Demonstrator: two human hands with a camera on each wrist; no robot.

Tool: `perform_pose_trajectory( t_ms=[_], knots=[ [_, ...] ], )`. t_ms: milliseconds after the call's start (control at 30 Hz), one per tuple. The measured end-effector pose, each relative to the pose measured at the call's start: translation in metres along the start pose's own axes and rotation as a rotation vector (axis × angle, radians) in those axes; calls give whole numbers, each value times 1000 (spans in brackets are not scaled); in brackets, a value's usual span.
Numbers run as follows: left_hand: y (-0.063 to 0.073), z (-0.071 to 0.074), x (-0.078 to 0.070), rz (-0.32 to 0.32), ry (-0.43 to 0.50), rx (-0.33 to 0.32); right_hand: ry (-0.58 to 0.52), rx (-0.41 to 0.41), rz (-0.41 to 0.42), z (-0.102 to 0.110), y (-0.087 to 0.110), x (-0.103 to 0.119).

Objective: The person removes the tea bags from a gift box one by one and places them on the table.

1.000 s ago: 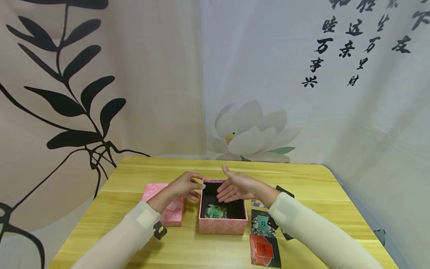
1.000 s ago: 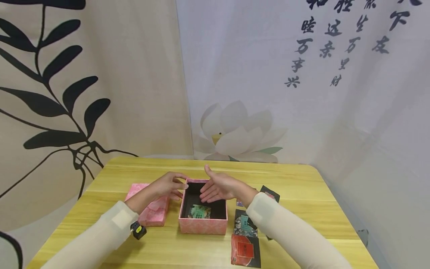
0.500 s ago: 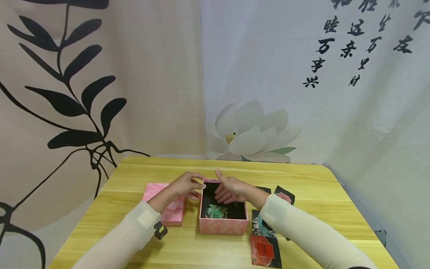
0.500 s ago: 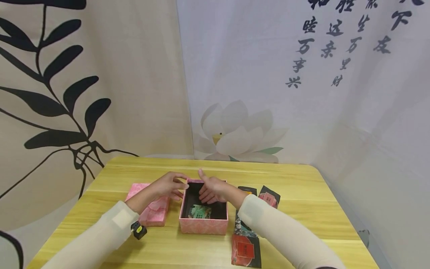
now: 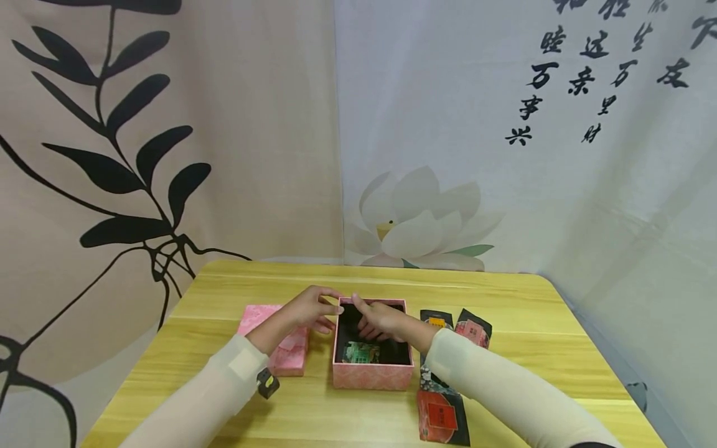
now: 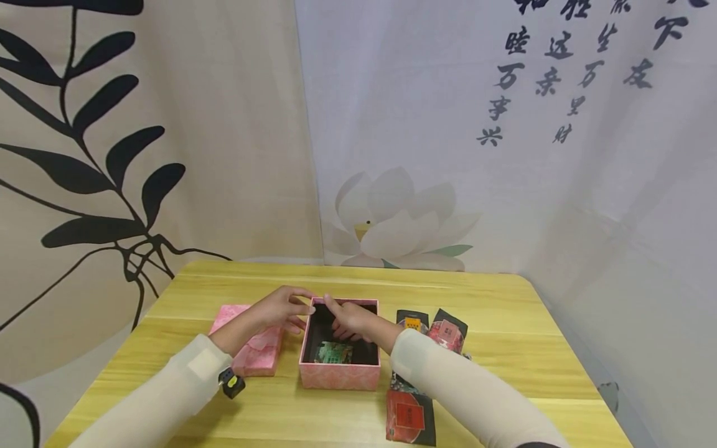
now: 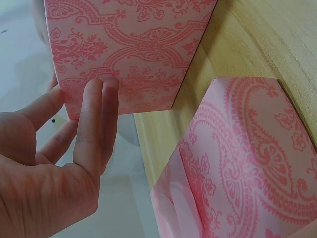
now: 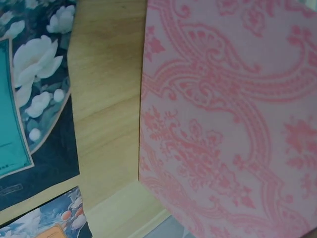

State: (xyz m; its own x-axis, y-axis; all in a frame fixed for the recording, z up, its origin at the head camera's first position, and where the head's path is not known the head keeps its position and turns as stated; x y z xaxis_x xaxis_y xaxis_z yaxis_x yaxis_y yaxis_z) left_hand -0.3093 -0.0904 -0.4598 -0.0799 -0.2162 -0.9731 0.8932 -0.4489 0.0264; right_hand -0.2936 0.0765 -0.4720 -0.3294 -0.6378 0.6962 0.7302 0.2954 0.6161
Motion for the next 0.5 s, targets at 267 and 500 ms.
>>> perform_pose_trajectory(
  t_ms=[267, 500],
  knots=[
    [0, 1, 1, 9, 10, -7, 74, 2, -20, -4, -2, -3],
    [1, 0, 1, 7, 12, -3, 236, -81, 39, -5, 1, 1]
  ],
)
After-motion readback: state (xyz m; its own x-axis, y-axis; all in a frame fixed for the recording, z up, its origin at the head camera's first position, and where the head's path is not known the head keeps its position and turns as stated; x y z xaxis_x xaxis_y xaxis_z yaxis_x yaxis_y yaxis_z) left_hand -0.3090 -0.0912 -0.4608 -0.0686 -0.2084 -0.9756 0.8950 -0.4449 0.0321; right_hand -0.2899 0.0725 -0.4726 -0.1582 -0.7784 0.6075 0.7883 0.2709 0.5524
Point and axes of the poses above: each hand's wrist, its own y-axis away from the middle knuckle, its own z-axis out of the back of the hand, x = y × z, the point moved 7 cm from there along -y, towards the middle knuckle, and after that the axes turned 15 degrees about -z, right-handed, at the moved point
